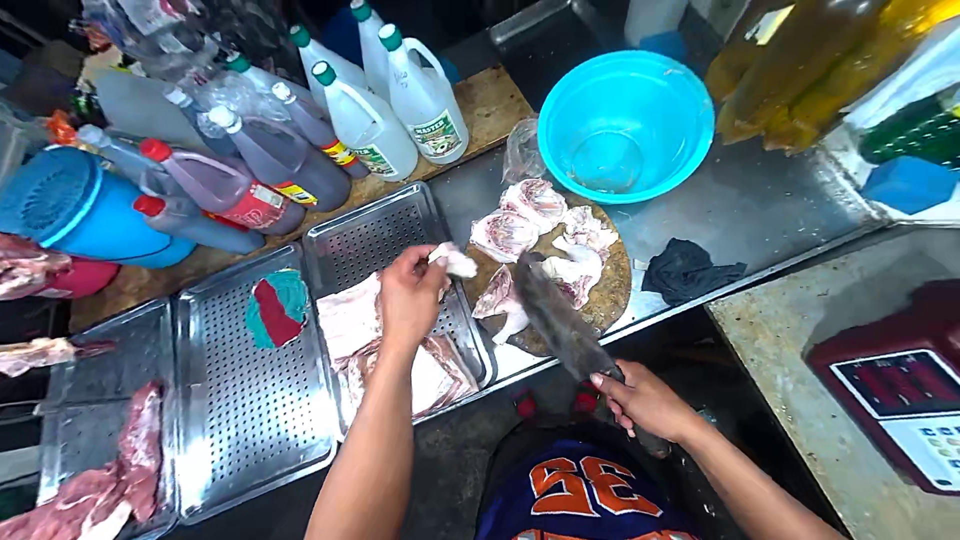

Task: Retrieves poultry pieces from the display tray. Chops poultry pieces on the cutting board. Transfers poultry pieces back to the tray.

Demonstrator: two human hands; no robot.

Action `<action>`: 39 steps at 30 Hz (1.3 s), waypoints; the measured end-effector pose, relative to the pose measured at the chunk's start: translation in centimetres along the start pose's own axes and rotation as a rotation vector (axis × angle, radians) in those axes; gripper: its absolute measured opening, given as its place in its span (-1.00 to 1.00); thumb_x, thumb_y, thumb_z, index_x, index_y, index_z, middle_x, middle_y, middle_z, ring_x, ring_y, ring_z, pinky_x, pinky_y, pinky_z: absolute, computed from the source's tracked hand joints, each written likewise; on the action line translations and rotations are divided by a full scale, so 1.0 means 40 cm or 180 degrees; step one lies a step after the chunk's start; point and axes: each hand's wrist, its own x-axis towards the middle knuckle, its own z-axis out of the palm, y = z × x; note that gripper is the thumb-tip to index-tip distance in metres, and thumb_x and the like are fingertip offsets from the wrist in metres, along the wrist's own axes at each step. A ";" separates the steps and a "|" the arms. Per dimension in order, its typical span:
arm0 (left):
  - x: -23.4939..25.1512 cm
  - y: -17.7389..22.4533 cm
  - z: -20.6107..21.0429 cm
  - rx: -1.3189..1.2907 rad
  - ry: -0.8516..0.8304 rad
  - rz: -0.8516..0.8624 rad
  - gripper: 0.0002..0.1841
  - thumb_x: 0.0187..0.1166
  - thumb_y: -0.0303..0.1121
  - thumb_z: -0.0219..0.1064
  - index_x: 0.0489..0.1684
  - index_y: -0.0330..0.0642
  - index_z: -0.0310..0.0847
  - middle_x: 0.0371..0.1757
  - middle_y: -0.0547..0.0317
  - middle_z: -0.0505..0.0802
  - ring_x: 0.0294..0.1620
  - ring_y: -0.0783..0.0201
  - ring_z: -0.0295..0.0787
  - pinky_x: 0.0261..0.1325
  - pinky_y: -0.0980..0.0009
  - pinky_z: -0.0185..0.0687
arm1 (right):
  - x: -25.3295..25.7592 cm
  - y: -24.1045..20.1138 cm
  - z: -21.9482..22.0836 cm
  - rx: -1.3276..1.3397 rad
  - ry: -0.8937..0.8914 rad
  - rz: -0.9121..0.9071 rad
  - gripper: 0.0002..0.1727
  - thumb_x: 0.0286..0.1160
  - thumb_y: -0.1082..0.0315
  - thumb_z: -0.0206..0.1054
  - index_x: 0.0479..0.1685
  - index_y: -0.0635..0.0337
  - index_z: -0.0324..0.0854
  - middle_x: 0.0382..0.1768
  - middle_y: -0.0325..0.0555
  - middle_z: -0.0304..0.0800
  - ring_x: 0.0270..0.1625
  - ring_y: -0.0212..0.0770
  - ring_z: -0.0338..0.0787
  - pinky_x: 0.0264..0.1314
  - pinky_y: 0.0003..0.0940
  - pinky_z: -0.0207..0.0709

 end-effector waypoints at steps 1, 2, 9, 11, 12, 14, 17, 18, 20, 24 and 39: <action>0.013 0.056 0.026 -0.0235 -0.0013 0.0126 -0.80 0.71 -0.39 0.30 0.11 -0.28 0.70 -0.22 0.10 0.88 -0.40 0.30 0.82 -0.23 0.26 0.85 | -0.019 0.007 -0.015 0.0112 0.0188 -0.0082 -0.63 0.77 -0.03 0.21 0.06 0.13 0.55 -0.63 -0.16 0.59 -0.70 -0.22 0.63 -0.61 -0.28 0.67; 0.034 0.104 0.060 -0.0401 -0.0044 0.0272 -0.80 0.68 -0.42 0.29 0.11 -0.31 0.71 -0.17 0.07 0.88 -0.35 0.29 0.84 -0.19 0.25 0.86 | -0.036 0.015 -0.031 0.0196 0.0362 -0.0147 -0.64 0.77 -0.01 0.21 0.07 0.14 0.56 -0.64 -0.15 0.58 -0.71 -0.21 0.63 -0.62 -0.27 0.67; 0.241 0.070 0.352 0.0897 -0.1856 0.0713 -0.51 0.62 -0.22 0.41 0.47 -0.25 0.61 0.19 -0.21 0.82 0.23 -0.11 0.78 0.40 -0.16 0.63 | -0.153 0.103 -0.089 0.0190 0.1197 -0.0114 -0.64 0.75 0.01 0.22 -0.03 0.16 0.59 -0.66 -0.11 0.61 -0.73 -0.16 0.64 -0.65 -0.22 0.67; 0.226 0.045 0.347 0.1550 -0.2261 0.0824 -0.59 0.59 -0.31 0.39 0.35 -0.28 0.68 0.18 -0.24 0.82 0.29 -0.19 0.75 0.43 -0.25 0.57 | -0.184 0.134 -0.101 0.0205 0.1314 -0.0133 -0.61 0.71 -0.03 0.23 -0.04 0.16 0.61 -0.67 -0.11 0.63 -0.73 -0.16 0.65 -0.65 -0.22 0.67; 0.196 0.044 0.333 0.1787 -0.2373 0.0893 -0.69 0.59 -0.37 0.35 0.23 -0.24 0.75 0.10 -0.17 0.85 0.22 -0.16 0.79 0.37 -0.24 0.62 | -0.196 0.154 -0.104 0.0236 0.1347 -0.0117 -0.60 0.70 -0.05 0.24 -0.03 0.15 0.61 -0.67 -0.11 0.64 -0.72 -0.16 0.66 -0.65 -0.22 0.67; 0.099 0.036 0.303 0.2200 -0.2634 0.0634 -0.82 0.62 -0.32 0.34 -0.05 -0.20 0.81 -0.11 -0.14 0.88 0.01 -0.16 0.84 0.14 -0.28 0.69 | -0.216 0.194 -0.103 0.0352 0.1407 -0.0060 -0.60 0.69 -0.04 0.25 -0.05 0.16 0.61 -0.68 -0.11 0.63 -0.73 -0.15 0.66 -0.66 -0.21 0.67; -0.046 -0.009 0.274 0.2644 -0.2834 -0.0762 -0.42 0.71 0.11 0.16 0.04 -0.36 0.73 0.11 -0.40 0.80 0.25 -0.36 0.73 0.28 -0.43 0.55 | -0.221 0.230 -0.121 0.0414 0.1381 -0.0040 -0.58 0.66 -0.07 0.24 -0.06 0.15 0.62 -0.68 -0.10 0.63 -0.73 -0.15 0.65 -0.66 -0.20 0.66; -0.091 -0.043 0.273 0.2618 -0.2629 -0.1075 -0.31 0.69 0.23 0.12 0.19 -0.34 0.70 0.21 -0.40 0.78 0.32 -0.36 0.71 0.32 -0.43 0.54 | -0.215 0.235 -0.131 0.0413 0.1356 -0.0042 -0.59 0.65 -0.06 0.25 -0.06 0.15 0.63 -0.67 -0.10 0.63 -0.73 -0.15 0.65 -0.65 -0.19 0.65; -0.165 -0.116 0.290 0.2273 -0.2031 -0.1444 -0.24 0.65 0.26 0.17 0.57 -0.23 0.51 0.39 -0.35 0.73 0.41 -0.32 0.69 0.43 -0.39 0.52 | -0.196 0.233 -0.152 0.0380 0.1240 -0.0046 -0.59 0.66 -0.07 0.26 -0.04 0.14 0.63 -0.67 -0.10 0.64 -0.72 -0.14 0.65 -0.64 -0.18 0.66; -0.238 -0.191 0.340 0.0892 -0.0947 -0.1805 -0.46 0.73 0.04 0.25 0.43 -0.24 0.56 0.15 -0.17 0.83 0.01 -0.03 0.87 0.16 -0.08 0.78 | -0.141 0.181 -0.198 0.0068 0.0820 -0.0069 -0.60 0.71 -0.06 0.23 0.01 0.13 0.62 -0.65 -0.12 0.63 -0.71 -0.16 0.65 -0.61 -0.20 0.67; -0.201 -0.173 0.139 0.1230 -0.1301 -0.0047 -0.69 0.80 -0.28 0.11 0.27 -0.22 0.66 0.24 -0.12 0.80 0.26 -0.04 0.77 0.41 -0.09 0.63 | -0.050 -0.014 -0.145 -0.0928 0.0249 -0.0275 -0.63 0.74 -0.05 0.25 0.04 0.10 0.60 -0.63 -0.14 0.63 -0.70 -0.20 0.65 -0.61 -0.27 0.67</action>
